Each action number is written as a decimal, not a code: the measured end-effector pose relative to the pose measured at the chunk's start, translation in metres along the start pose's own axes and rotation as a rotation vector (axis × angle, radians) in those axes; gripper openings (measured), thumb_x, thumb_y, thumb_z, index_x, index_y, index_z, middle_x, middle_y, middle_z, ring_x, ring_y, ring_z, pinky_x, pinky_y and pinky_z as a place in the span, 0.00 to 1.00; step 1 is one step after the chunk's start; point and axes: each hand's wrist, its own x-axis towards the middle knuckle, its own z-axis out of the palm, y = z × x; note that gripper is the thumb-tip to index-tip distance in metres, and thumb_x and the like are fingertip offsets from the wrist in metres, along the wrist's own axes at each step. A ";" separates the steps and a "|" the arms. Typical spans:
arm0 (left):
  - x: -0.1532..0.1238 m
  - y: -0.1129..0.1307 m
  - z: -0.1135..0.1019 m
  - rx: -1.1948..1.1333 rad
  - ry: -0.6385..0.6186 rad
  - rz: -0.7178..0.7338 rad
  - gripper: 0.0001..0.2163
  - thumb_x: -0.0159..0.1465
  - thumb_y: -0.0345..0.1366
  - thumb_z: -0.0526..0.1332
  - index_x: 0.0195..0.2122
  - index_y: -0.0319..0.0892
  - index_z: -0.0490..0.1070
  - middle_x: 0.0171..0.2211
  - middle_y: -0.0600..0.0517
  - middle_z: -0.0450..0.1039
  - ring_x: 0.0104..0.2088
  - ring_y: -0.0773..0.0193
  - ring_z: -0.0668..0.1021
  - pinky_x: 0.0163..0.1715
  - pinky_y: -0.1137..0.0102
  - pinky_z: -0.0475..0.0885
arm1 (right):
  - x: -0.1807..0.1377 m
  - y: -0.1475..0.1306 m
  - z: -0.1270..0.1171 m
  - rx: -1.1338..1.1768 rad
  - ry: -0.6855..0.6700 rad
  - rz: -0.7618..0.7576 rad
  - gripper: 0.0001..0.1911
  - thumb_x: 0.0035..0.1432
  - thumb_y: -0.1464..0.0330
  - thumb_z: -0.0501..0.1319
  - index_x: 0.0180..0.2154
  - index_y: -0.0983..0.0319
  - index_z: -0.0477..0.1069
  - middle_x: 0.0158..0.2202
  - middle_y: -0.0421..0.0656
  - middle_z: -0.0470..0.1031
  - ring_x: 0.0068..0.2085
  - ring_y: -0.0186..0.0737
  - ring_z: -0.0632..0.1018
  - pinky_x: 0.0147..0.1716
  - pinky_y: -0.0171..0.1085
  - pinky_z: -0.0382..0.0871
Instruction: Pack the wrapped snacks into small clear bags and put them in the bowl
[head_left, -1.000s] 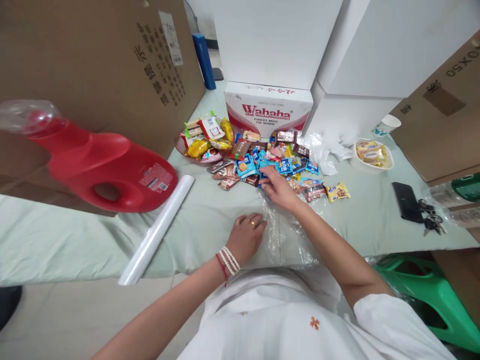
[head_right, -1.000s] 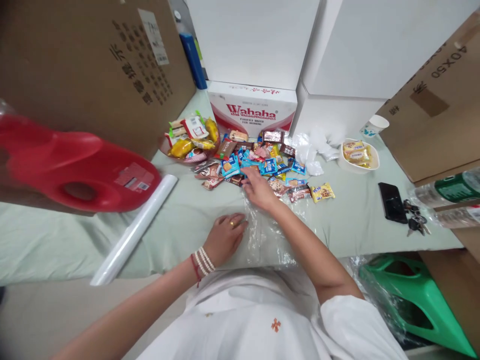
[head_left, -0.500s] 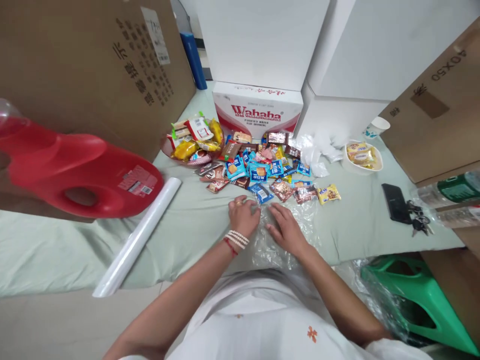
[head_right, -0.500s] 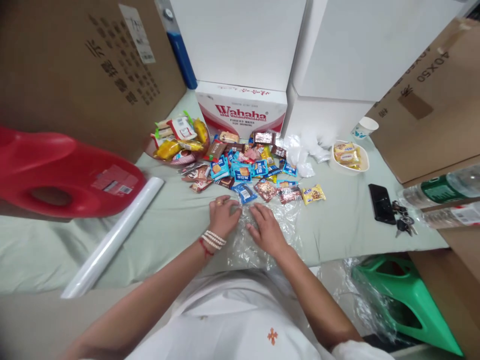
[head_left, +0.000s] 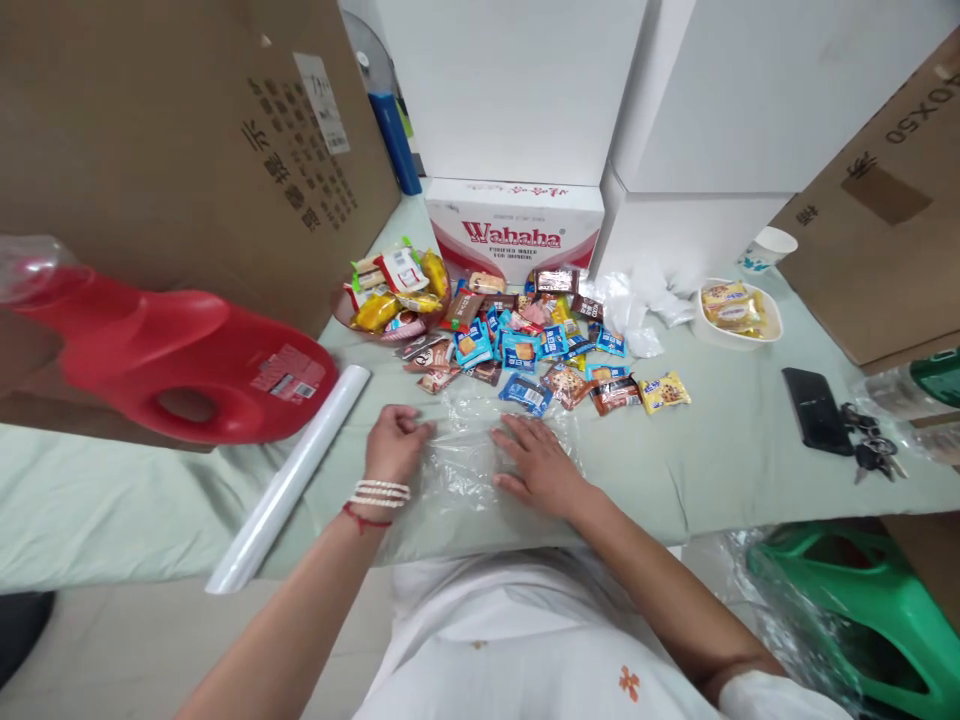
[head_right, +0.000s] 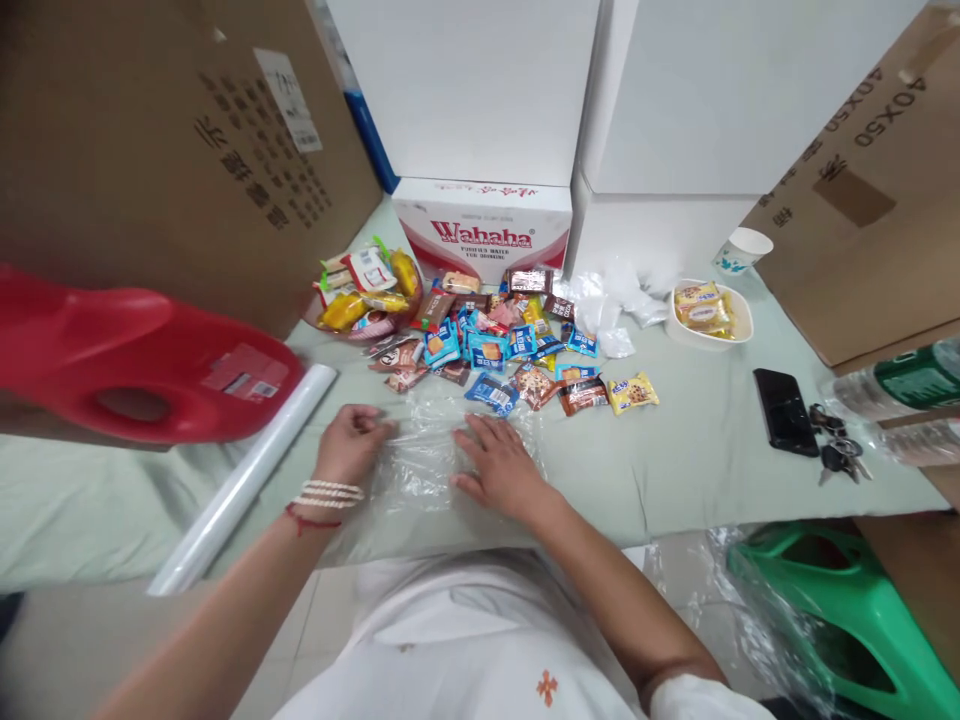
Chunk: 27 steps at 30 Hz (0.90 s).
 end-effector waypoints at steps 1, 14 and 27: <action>0.000 -0.003 -0.011 0.112 0.075 0.020 0.15 0.51 0.40 0.68 0.38 0.43 0.69 0.29 0.53 0.69 0.32 0.57 0.74 0.35 0.64 0.71 | 0.003 -0.001 0.002 -0.021 -0.017 0.010 0.35 0.68 0.55 0.61 0.70 0.60 0.60 0.75 0.54 0.53 0.73 0.57 0.57 0.71 0.59 0.50; -0.052 0.002 0.014 0.590 -0.374 0.994 0.14 0.62 0.23 0.54 0.45 0.42 0.74 0.59 0.40 0.75 0.58 0.51 0.77 0.59 0.50 0.68 | -0.027 -0.008 -0.008 0.155 -0.054 0.089 0.28 0.67 0.64 0.61 0.66 0.64 0.68 0.74 0.57 0.55 0.73 0.56 0.59 0.70 0.58 0.54; -0.100 -0.047 0.013 0.449 -0.162 1.099 0.18 0.69 0.27 0.54 0.58 0.48 0.72 0.64 0.43 0.72 0.62 0.53 0.75 0.67 0.48 0.55 | 0.077 0.037 -0.093 -0.163 0.038 0.423 0.15 0.69 0.62 0.58 0.49 0.59 0.79 0.50 0.49 0.80 0.49 0.48 0.79 0.48 0.40 0.70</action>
